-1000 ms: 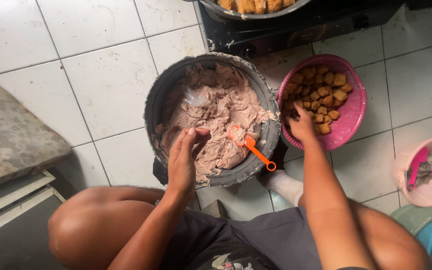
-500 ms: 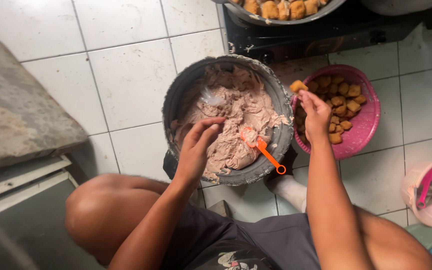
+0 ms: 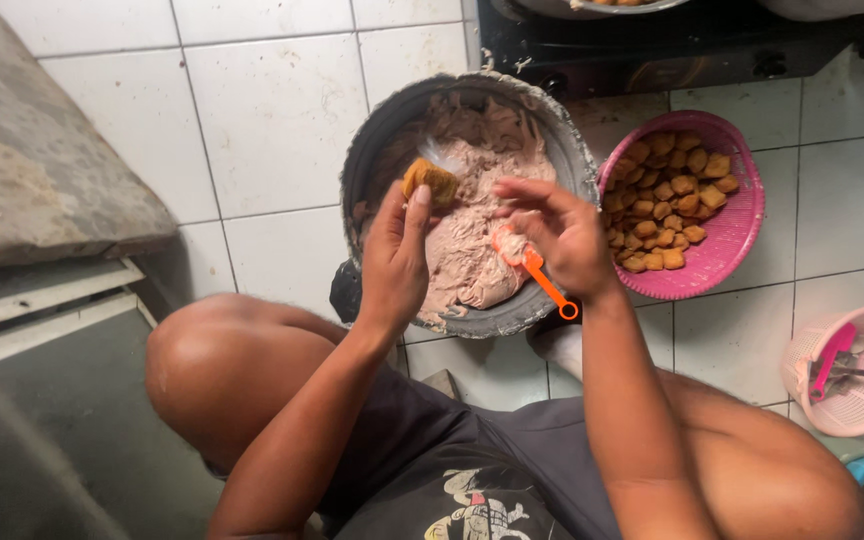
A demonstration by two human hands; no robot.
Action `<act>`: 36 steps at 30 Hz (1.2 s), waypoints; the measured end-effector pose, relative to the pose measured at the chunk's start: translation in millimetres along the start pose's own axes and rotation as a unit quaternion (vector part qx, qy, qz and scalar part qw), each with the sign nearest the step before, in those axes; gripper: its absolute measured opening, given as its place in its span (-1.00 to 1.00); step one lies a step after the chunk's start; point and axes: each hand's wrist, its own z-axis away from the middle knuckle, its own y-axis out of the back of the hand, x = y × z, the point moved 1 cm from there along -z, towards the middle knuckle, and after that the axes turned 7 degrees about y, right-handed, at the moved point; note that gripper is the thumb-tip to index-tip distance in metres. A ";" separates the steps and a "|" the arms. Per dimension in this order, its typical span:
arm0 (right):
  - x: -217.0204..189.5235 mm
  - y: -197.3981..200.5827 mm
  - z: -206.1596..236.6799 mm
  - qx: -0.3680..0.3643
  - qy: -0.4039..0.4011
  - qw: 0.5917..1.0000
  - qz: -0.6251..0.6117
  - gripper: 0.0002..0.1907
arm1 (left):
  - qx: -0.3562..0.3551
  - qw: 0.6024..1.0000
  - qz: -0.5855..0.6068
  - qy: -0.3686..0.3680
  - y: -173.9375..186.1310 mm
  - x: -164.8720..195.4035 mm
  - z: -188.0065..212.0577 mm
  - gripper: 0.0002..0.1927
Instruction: The person sits on the kitchen floor and coats fried food pieces with a thick batter. They hold each piece, spread batter over it with a small orange spatula, and place the coated piece into a pink bowl; pots of already fried pieces sit on a portable stove nearby.
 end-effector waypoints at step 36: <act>158.5 -161.6 -29.2 -0.090 -0.074 0.903 0.414 -0.59 | 0.193 0.938 0.289 0.001 56.1 68.3 -6.5 -0.79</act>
